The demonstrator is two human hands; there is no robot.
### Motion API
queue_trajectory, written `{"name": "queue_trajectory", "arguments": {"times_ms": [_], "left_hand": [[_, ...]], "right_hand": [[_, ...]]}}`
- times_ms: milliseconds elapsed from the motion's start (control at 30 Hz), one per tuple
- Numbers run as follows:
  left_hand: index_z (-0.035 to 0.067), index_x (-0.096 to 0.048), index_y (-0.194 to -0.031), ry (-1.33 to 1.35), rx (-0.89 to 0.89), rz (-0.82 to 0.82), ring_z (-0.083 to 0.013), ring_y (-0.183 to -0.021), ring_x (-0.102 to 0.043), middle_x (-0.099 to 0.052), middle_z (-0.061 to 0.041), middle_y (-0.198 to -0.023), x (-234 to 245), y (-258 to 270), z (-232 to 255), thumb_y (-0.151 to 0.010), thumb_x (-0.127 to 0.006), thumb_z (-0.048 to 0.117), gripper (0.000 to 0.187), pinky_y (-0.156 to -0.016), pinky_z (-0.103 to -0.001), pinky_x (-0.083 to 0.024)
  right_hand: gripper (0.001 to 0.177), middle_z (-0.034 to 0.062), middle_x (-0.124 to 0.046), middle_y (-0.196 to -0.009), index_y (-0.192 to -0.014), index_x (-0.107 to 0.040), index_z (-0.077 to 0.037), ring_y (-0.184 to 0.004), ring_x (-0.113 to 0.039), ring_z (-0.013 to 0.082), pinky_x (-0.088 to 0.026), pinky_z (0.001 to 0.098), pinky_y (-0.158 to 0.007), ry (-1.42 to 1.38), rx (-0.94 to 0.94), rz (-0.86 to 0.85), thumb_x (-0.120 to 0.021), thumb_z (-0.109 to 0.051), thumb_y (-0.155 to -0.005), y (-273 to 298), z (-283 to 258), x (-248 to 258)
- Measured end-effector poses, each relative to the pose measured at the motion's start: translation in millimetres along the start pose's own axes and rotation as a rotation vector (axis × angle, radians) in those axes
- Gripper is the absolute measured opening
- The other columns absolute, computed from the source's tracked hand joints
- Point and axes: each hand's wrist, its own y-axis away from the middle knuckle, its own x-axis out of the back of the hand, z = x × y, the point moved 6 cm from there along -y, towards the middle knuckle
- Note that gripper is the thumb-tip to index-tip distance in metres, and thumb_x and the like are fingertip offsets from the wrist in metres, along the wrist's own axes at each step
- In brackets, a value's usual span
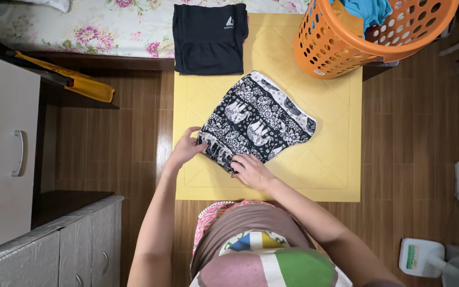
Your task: The person folds several pieces of clothing on a yellow table. They fold a pink top, a dark gray top, a black top, and a patterned skirt, placing each folded item in a neat stack. The person then picks up a mustard-colored garment from the laundry basket.
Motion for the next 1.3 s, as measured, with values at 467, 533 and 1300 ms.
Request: {"name": "queue_trajectory", "arguments": {"times_ms": [467, 533, 1300], "left_hand": [[0.019, -0.06, -0.139, 0.021, -0.209, -0.263, -0.0182, -0.094, -0.072, -0.063, -0.004, -0.132, -9.2, 25.4, 13.4, -0.074, -0.077, -0.004, 0.071, -0.086, -0.033, -0.06], [0.022, -0.065, -0.138, -0.342, -0.238, -0.192, -0.0266, -0.092, -0.07, -0.07, -0.013, -0.117, -10.4, 33.2, 18.0, -0.07, -0.076, -0.008, 0.075, -0.088, -0.036, -0.058], [0.008, -0.067, -0.118, -0.408, -0.311, -0.447, -0.0332, -0.099, -0.073, -0.074, -0.02, -0.104, -85.8, 113.8, 44.6, -0.088, -0.081, 0.035, 0.042, -0.088, -0.041, -0.058]], "right_hand": [[0.032, 0.0159, -0.057, -0.133, -0.121, -0.066, -0.01, -0.112, -0.067, 0.0345, -0.059, 0.041, -0.094, -0.015, -0.011, 0.149, -0.07, -0.007, -0.089, 11.5, 3.8, 14.4], [0.035, 0.0193, -0.056, -0.133, -0.123, -0.067, -0.007, -0.107, -0.067, 0.0333, -0.059, 0.0391, -0.088, -0.079, -0.071, 0.101, -0.07, -0.002, -0.088, 21.7, 12.3, 14.8], [0.038, 0.0039, -0.067, -0.072, -0.117, -0.072, -0.014, -0.068, -0.058, 0.0091, -0.049, 0.0263, -0.065, -0.679, -1.03, -0.242, -0.067, 0.0, -0.082, 150.2, 22.7, 45.9]]}}
